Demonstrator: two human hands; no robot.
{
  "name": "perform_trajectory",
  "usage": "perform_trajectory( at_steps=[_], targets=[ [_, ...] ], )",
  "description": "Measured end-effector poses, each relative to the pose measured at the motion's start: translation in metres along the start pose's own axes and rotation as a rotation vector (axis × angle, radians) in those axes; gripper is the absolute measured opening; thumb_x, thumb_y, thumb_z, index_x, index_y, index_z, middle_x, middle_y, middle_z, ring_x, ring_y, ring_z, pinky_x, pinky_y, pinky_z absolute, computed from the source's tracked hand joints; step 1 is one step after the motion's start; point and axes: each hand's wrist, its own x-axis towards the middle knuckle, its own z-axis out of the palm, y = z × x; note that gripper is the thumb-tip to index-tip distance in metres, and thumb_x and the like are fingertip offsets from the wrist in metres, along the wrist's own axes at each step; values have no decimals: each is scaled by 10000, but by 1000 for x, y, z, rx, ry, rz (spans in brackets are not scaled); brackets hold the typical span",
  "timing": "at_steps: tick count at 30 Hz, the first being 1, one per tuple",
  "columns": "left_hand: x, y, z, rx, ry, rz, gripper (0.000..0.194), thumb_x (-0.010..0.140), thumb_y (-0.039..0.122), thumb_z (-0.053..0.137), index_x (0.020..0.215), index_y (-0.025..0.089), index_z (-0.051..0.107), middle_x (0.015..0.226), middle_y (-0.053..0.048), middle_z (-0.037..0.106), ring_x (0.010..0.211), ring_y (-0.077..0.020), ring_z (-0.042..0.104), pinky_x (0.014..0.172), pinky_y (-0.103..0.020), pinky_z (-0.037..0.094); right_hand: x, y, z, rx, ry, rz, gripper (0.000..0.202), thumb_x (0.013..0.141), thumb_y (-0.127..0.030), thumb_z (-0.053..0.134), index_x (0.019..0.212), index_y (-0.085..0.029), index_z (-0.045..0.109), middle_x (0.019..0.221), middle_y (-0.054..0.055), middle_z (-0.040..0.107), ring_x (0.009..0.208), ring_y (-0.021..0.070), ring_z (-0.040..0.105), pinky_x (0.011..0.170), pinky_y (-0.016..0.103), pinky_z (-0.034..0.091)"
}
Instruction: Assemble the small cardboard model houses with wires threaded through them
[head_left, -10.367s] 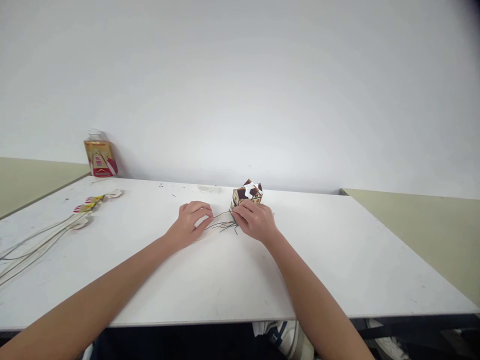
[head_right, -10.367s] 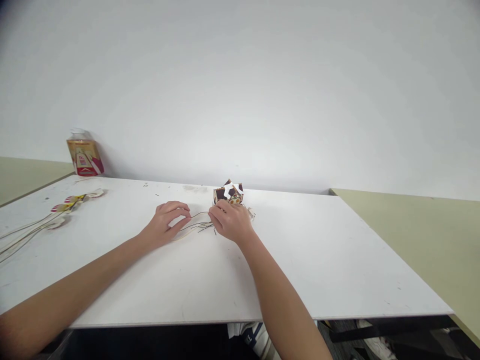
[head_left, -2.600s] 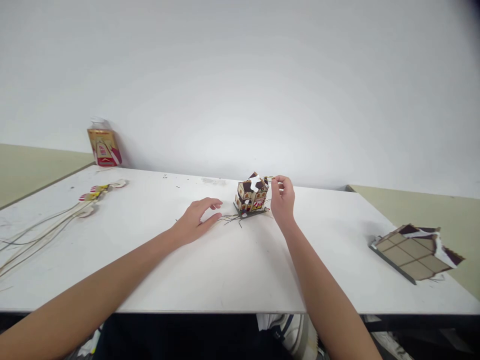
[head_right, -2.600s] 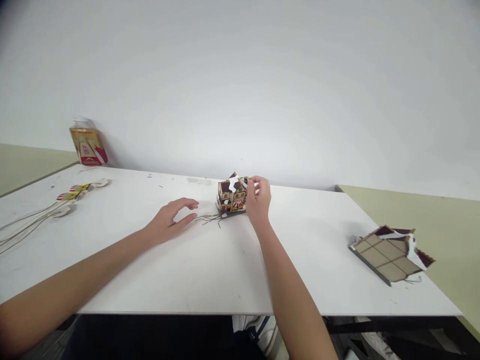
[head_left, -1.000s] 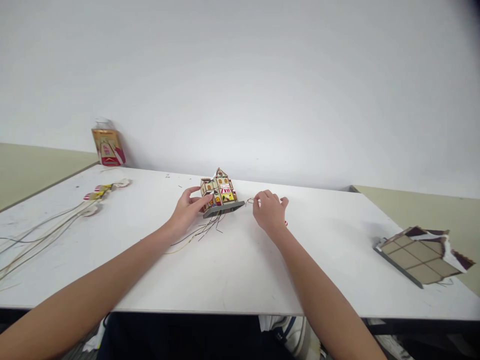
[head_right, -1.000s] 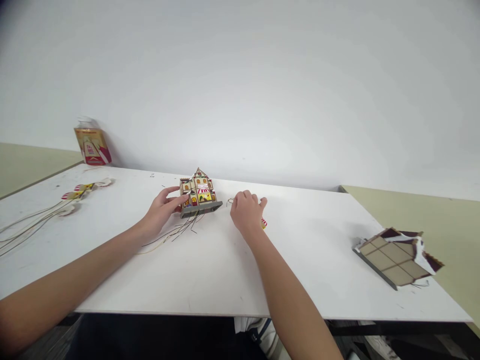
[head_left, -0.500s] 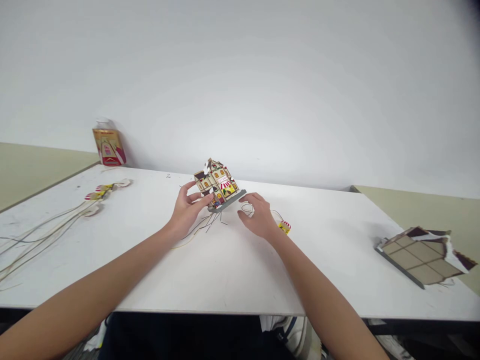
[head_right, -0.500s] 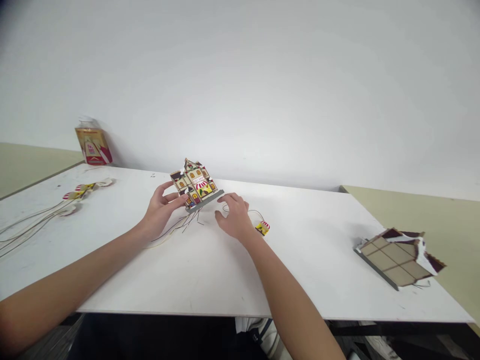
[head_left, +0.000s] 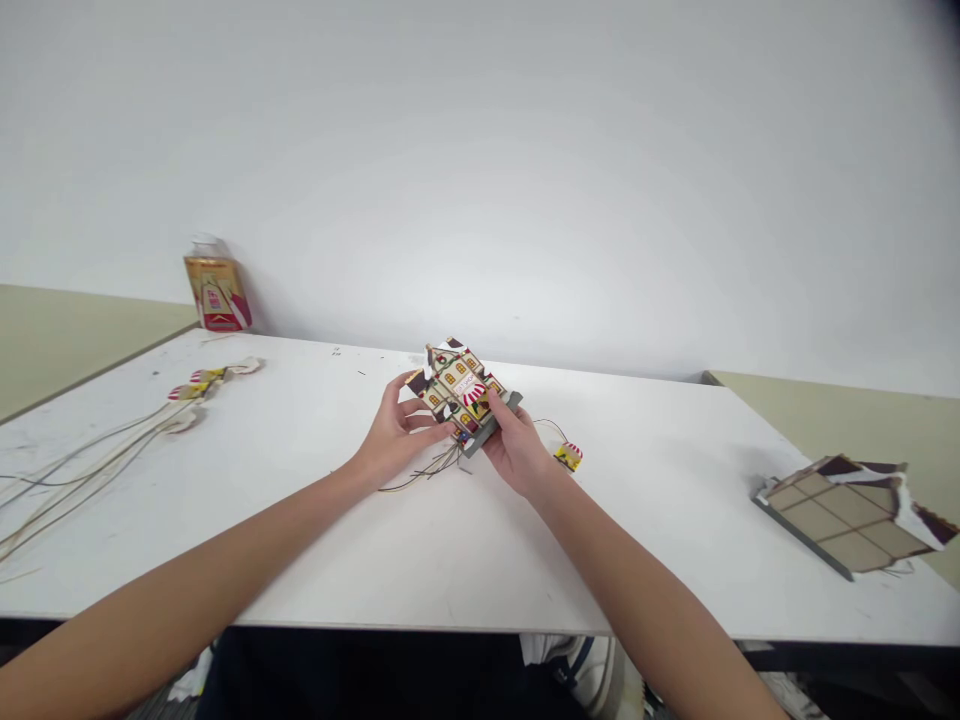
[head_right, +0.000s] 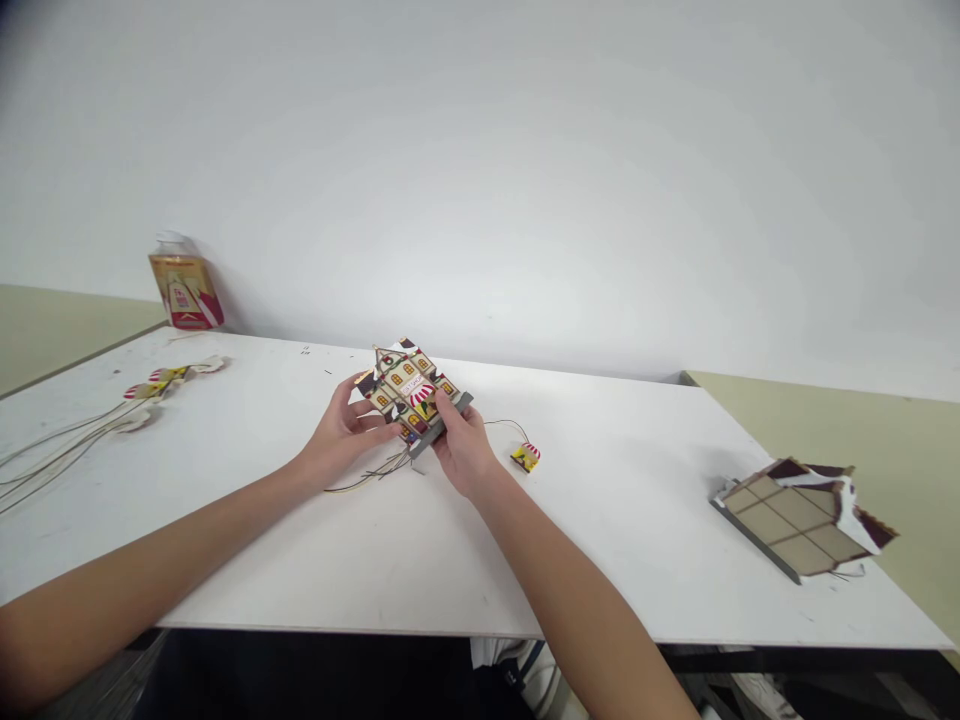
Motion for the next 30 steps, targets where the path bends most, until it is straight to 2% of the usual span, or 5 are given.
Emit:
perform_trajectory(
  at_steps=[4,8,17,26,30],
  targets=[
    [6,-5,-5,77,72,46,1022,545,314,862,1364,284,252,1258,-117,507,936,-198,652,897,-427,526,2,2,-4,-35,27,-1,325,707,-392,763,918,-171,652,961,60,734,865,189,691,800,333,585],
    [10,-10,-10,112,71,79,1037,518,295,874,1364,285,274,1254,-93,477,886,-164,644,942,-450,499,3,3,-5,-56,57,16,353,691,-400,773,905,-150,644,936,71,738,838,186,696,779,319,586],
    [7,-4,-5,-41,-43,26,1000,534,265,865,1339,265,272,1189,-90,553,833,-194,675,820,-428,564,3,4,-5,-86,39,11,360,677,-411,779,893,-147,663,885,63,740,848,189,697,750,293,582],
    [7,-3,-8,-73,-58,33,986,532,242,868,1337,252,299,1199,-95,557,935,-214,656,878,-416,552,-5,-9,-7,-214,-116,47,411,579,-245,821,947,-168,655,943,49,727,831,187,687,815,345,565],
    [8,-2,-12,-23,-57,72,966,542,263,862,1336,250,313,1144,-81,574,975,-227,639,883,-428,547,-5,-18,-9,-385,-170,50,389,614,-260,800,967,-174,661,1008,52,714,886,182,672,885,372,544]
  ],
)
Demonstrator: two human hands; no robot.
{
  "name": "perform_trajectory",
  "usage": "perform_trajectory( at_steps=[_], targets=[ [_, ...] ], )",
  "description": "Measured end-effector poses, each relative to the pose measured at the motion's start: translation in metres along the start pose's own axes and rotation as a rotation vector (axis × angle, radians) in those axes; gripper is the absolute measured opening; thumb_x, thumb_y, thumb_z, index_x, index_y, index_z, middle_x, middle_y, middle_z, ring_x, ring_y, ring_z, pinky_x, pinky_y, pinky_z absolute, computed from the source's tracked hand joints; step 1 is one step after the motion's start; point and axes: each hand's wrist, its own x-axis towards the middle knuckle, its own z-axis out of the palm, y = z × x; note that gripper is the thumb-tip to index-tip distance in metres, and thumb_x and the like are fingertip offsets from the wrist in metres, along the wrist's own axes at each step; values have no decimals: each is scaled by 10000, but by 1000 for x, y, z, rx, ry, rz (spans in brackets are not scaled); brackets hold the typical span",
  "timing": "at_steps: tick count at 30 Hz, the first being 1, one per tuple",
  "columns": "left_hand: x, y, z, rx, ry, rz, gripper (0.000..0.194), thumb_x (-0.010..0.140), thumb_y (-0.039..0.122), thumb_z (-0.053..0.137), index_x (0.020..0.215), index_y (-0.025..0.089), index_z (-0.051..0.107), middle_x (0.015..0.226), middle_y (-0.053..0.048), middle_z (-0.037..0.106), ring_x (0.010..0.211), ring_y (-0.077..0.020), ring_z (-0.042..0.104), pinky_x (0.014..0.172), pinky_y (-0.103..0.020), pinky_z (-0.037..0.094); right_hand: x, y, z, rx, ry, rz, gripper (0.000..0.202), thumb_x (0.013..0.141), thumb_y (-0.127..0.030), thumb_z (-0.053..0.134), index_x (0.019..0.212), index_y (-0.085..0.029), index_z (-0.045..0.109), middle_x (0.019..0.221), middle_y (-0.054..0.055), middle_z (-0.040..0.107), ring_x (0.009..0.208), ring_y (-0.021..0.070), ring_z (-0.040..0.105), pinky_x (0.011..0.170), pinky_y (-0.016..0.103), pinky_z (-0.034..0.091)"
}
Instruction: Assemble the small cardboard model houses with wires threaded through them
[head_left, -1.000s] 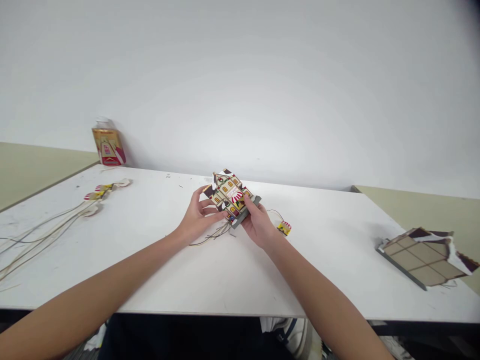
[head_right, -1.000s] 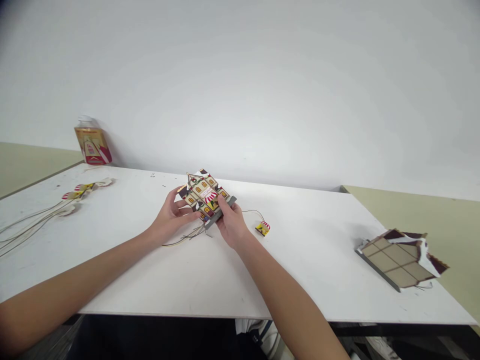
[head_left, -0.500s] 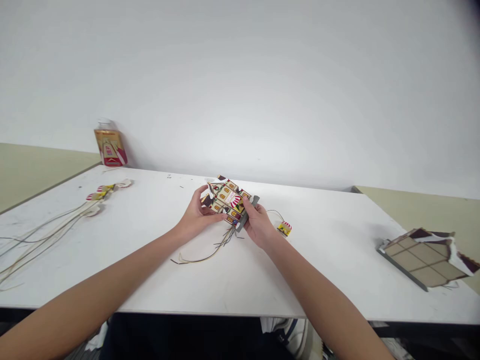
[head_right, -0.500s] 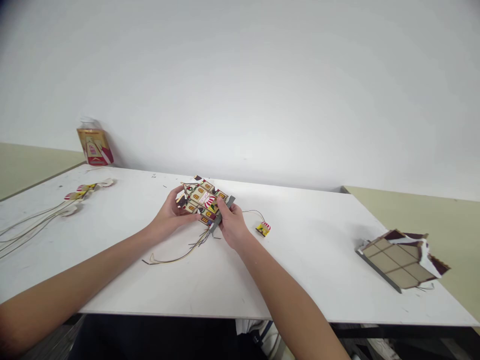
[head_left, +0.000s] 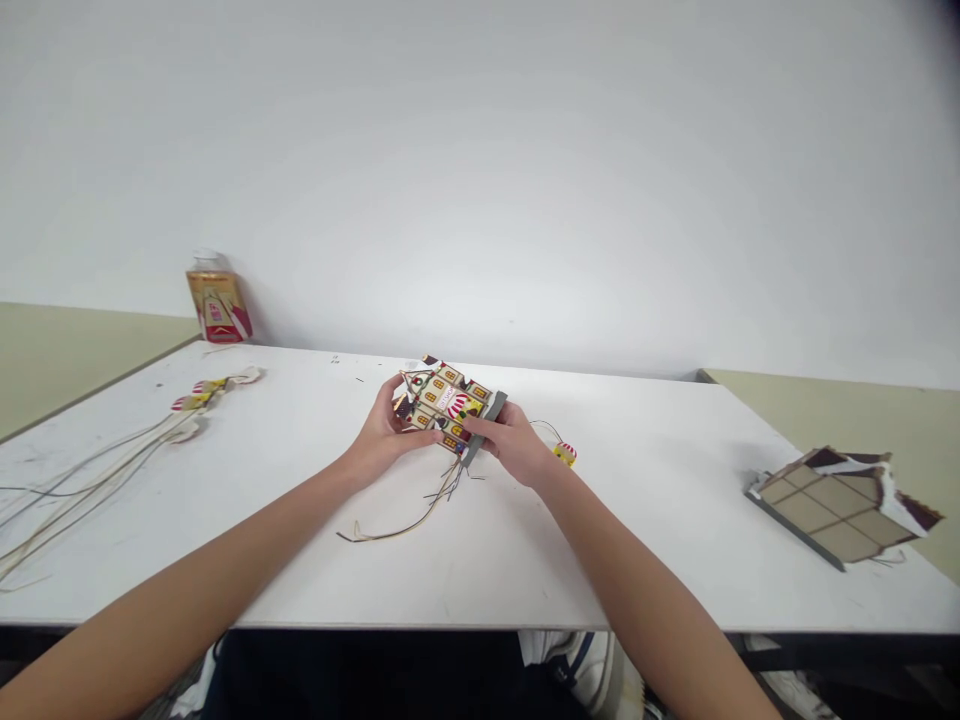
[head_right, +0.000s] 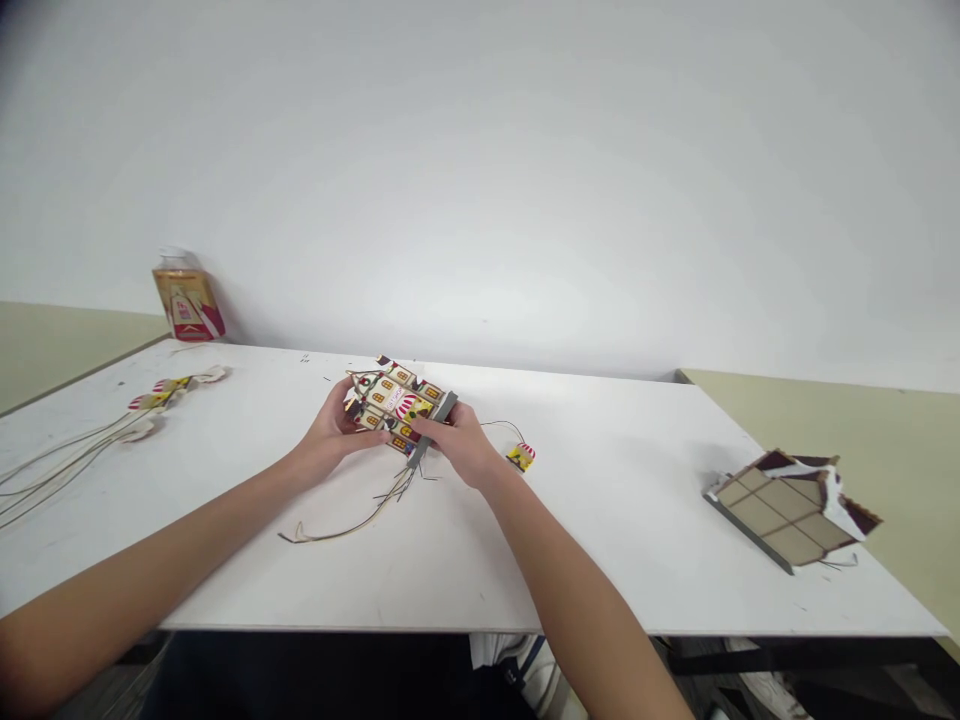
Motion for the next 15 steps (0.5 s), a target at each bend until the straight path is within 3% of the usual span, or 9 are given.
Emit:
perform_trajectory(
  at_steps=[3,7,10,13,15],
  targets=[
    [0,0,-3,45,-7,19,981,532,271,863,1340,265,306,1162,-84,557,990,-238,631,860,-428,555,1,-1,-2,-132,-1,-16,402,615,-268,799,979,-167,662,1009,63,712,887,200,671,905,415,536],
    [-1,-1,3,67,36,55,963,493,263,873,1295,239,341,1168,-94,555,1029,-251,618,843,-394,560,4,1,-1,-113,45,6,415,587,-241,800,966,-160,653,996,72,715,877,225,680,874,438,551],
    [-1,2,14,86,165,117,886,450,272,885,1196,200,411,1113,-88,593,1020,-253,626,861,-389,551,4,4,-1,-180,66,-69,403,600,-257,788,972,-168,662,1007,69,716,912,237,677,889,446,543],
    [1,8,23,137,336,166,816,447,294,884,1132,184,454,1044,-72,620,984,-249,644,859,-392,550,4,5,-1,-214,-15,-202,398,632,-290,770,999,-178,665,1047,63,711,966,236,666,934,441,518],
    [2,13,25,154,383,192,834,445,287,884,1154,193,455,1045,-68,622,976,-246,649,839,-383,557,4,6,0,-182,-77,-228,422,638,-283,762,1034,-184,654,1063,60,708,981,234,664,940,439,514]
  ],
)
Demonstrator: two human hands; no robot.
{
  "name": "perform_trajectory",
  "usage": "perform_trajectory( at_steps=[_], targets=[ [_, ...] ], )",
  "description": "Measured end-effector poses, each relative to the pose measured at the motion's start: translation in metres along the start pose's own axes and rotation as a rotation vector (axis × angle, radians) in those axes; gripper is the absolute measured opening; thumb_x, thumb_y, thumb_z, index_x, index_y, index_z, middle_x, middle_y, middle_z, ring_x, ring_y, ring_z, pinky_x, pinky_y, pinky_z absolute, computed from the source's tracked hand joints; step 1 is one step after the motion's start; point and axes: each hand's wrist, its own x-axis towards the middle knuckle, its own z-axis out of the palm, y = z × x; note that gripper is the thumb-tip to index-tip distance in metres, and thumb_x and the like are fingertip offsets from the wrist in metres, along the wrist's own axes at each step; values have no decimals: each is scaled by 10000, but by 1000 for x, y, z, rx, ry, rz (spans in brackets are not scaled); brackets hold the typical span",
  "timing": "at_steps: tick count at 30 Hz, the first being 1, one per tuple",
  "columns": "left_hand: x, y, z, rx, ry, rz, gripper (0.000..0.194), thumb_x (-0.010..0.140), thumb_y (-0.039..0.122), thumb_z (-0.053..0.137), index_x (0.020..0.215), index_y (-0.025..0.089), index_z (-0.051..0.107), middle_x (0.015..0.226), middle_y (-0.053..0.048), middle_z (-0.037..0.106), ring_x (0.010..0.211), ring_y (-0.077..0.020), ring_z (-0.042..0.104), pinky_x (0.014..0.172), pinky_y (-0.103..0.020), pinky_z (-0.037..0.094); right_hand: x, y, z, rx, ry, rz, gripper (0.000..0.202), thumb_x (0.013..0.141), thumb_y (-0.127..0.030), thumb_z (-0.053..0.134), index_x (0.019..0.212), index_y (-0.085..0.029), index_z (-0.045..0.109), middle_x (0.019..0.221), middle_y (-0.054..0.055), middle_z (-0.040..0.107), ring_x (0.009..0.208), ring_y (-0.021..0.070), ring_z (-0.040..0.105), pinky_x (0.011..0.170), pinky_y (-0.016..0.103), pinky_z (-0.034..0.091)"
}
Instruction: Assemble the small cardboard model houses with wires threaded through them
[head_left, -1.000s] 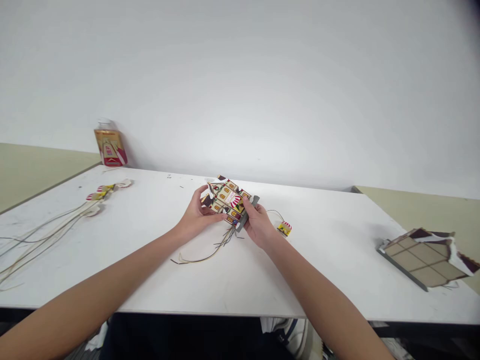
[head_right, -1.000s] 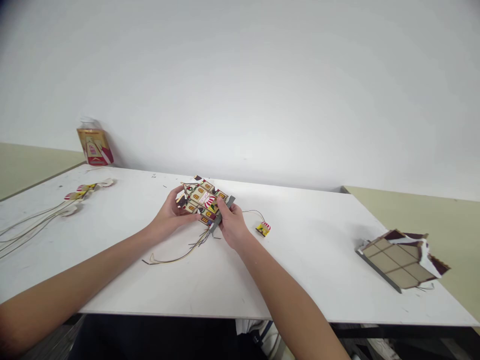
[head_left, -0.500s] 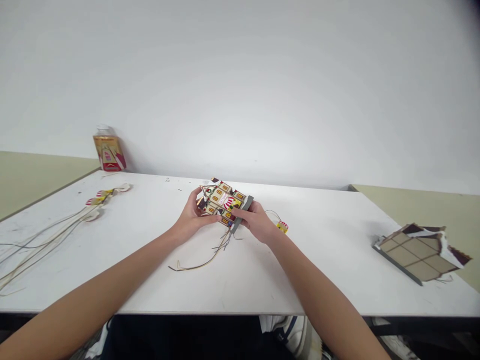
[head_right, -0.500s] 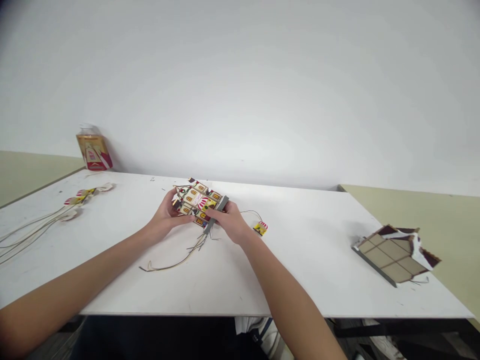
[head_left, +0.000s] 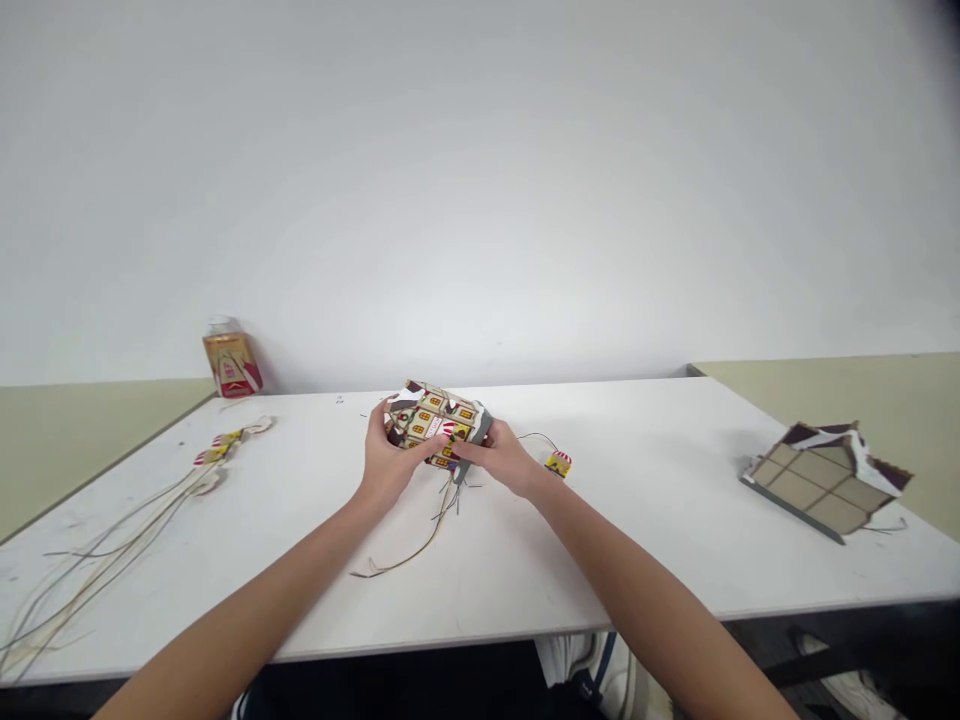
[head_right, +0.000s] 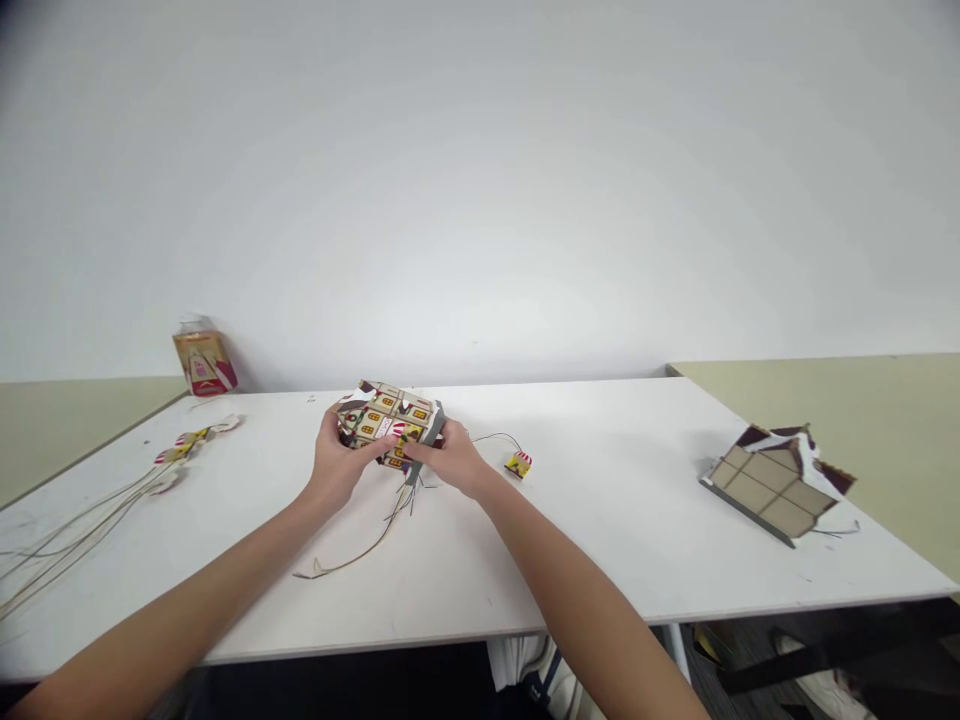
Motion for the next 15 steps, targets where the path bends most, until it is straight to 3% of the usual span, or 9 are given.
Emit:
perform_trajectory(
  at_steps=[4,9,15],
  targets=[
    [2,5,-1,19,2,-2,921,419,254,891,1216,207,432,1015,-57,625,904,-233,667,776,-361,574,1,4,1,25,26,-16,445,625,-234,748,1055,-191,642,1056,52,708,958,229,670,931,438,518],
    [1,6,-2,39,-24,3,894,462,268,884,1224,208,421,1054,-71,615,942,-241,660,797,-372,570,1,7,4,56,56,-33,440,627,-234,737,1055,-204,640,1015,28,715,934,215,670,901,413,535],
    [7,17,-4,59,-50,36,945,476,299,881,1276,225,384,1012,-64,613,884,-242,665,743,-371,577,-5,-7,4,79,-2,-20,515,632,-355,778,1102,-210,626,1069,34,697,958,211,663,919,419,524]
  ],
)
